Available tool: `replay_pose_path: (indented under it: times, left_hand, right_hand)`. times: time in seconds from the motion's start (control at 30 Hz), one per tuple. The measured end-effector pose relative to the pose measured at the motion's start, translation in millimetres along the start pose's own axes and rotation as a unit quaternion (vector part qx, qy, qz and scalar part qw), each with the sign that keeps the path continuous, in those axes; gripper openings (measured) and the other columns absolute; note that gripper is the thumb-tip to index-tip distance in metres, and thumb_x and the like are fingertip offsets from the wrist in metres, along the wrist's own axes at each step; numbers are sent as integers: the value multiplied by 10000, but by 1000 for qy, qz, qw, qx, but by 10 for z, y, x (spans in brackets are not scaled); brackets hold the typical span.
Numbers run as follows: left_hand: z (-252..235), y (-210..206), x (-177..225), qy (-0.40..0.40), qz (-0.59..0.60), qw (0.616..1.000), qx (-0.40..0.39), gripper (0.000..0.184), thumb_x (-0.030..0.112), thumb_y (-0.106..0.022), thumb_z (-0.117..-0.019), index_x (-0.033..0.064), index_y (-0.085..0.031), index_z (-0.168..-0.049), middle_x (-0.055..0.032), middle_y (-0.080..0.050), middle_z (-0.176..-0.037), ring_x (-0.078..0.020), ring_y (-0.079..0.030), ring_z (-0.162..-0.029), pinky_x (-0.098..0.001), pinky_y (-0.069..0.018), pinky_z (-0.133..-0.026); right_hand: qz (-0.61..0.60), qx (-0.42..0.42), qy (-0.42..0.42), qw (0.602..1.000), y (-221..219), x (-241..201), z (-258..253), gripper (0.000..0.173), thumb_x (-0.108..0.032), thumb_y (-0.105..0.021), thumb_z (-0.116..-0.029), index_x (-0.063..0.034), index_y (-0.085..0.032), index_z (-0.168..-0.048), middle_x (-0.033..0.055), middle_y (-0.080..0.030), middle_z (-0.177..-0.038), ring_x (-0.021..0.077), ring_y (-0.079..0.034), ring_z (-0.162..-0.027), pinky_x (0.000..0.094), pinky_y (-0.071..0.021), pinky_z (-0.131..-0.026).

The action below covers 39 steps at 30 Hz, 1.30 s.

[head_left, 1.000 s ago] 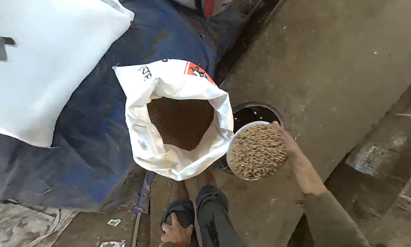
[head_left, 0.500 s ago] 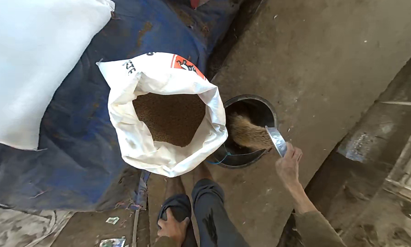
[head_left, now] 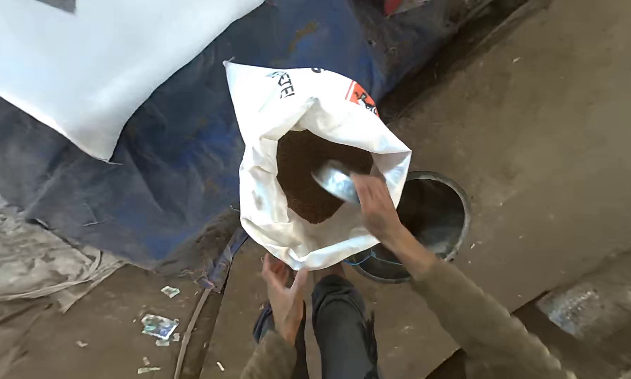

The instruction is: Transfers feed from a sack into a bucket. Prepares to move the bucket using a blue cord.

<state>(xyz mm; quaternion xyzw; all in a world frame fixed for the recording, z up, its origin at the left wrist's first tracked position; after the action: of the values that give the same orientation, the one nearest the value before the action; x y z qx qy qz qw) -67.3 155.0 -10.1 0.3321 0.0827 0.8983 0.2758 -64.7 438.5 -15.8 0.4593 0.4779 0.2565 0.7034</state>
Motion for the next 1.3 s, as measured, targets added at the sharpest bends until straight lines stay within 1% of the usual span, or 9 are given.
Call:
replay_pose_path:
  times: [0.13,0.27,0.43,0.73,0.8,0.93,1.03,1.17,1.3]
  left_hand:
    - [-259,-276,273,147,-35,987,60,910,280,-789,-891,16,-254,-1579,-234,-567,-1403,-283,-606,-1255,-475,-501,-1062]
    - [-295,-383,179,159,-34,984,76,185,58,-562,-986,-71,-646,-1086,-100,-672,-874,-102,-653,-786,-306,-553,-744]
    - [-322,-362,94,132,187,971,62,226,-55,-424,-918,24,-572,-1070,80,-676,-838,32,-673,-784,-196,-591,-732]
    - [-375,-336,-63,160,257,953,-21,272,-46,-391,-935,55,-579,-1105,54,-712,-875,-20,-702,-812,-240,-612,-762]
    - [-370,-265,-78,159,244,956,-36,273,-34,-392,-952,29,-563,-1155,34,-705,-932,-29,-696,-866,-251,-604,-812]
    - [-274,-202,-23,134,160,975,-73,257,-38,-465,-932,-24,-570,-1166,36,-700,-923,4,-685,-850,-215,-596,-797]
    - [-194,-125,130,135,76,976,-155,270,24,-563,-927,-71,-592,-1179,-10,-699,-969,20,-665,-904,-186,-561,-856]
    - [-20,139,-476,78,29,975,-206,975,655,-614,-916,-57,-319,-1513,-159,-539,-1430,-139,-545,-1303,-340,-479,-1096]
    - [324,734,-754,70,-382,910,-145,974,682,-648,-861,-25,-449,-1501,-337,-459,-1479,-509,-453,-1365,-664,-374,-1109]
  right_hand:
    - [71,-120,-66,988,-454,342,-710,354,-73,-601,-986,29,-579,-1324,299,-610,-1282,484,-596,-1207,616,-500,-984]
    - [-4,-277,-214,937,-683,400,-989,445,-233,-413,-1112,-53,-474,-1515,184,-464,-1561,314,-424,-1463,480,-332,-1208]
    - [-25,-164,-185,969,-1505,707,-1371,366,-288,-618,-1022,-56,-680,-1298,228,-681,-1267,394,-632,-1223,604,-455,-1058]
    - [-178,-385,-314,850,-2014,721,-833,338,-383,-610,-1031,-153,-698,-1262,218,-692,-1161,405,-670,-1018,621,-529,-833]
    - [-182,-445,-356,801,-1767,605,-855,400,-396,-540,-1069,-152,-600,-1379,211,-617,-1331,401,-602,-1178,601,-475,-968]
    - [-198,-317,-177,911,-1660,743,-588,429,-364,-455,-1099,-52,-642,-1325,221,-674,-1264,390,-681,-1085,581,-566,-884]
    - [-229,-378,-343,829,-1053,405,-695,438,-331,-422,-1118,-82,-520,-1465,161,-540,-1494,353,-540,-1346,551,-435,-1105]
    - [-300,-272,-372,835,-1045,476,-580,710,-684,-442,-1001,-40,-666,-1197,194,-660,-1166,325,-641,-1042,539,-541,-863]
    - [-288,-251,-399,834,-990,577,-505,782,-721,-412,-988,-15,-660,-1213,232,-662,-1171,363,-645,-1053,576,-530,-876]
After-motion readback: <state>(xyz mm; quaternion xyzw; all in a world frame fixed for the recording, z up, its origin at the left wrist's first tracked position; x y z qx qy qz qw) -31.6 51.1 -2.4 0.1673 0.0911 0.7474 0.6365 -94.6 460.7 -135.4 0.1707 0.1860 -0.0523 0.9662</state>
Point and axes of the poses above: each hand's wrist, its own z-axis away from the middle knuckle, its own y-axis out of the back of the hand, x = y × z, the point moved 3 cm from there along -z, towards the middle knuckle
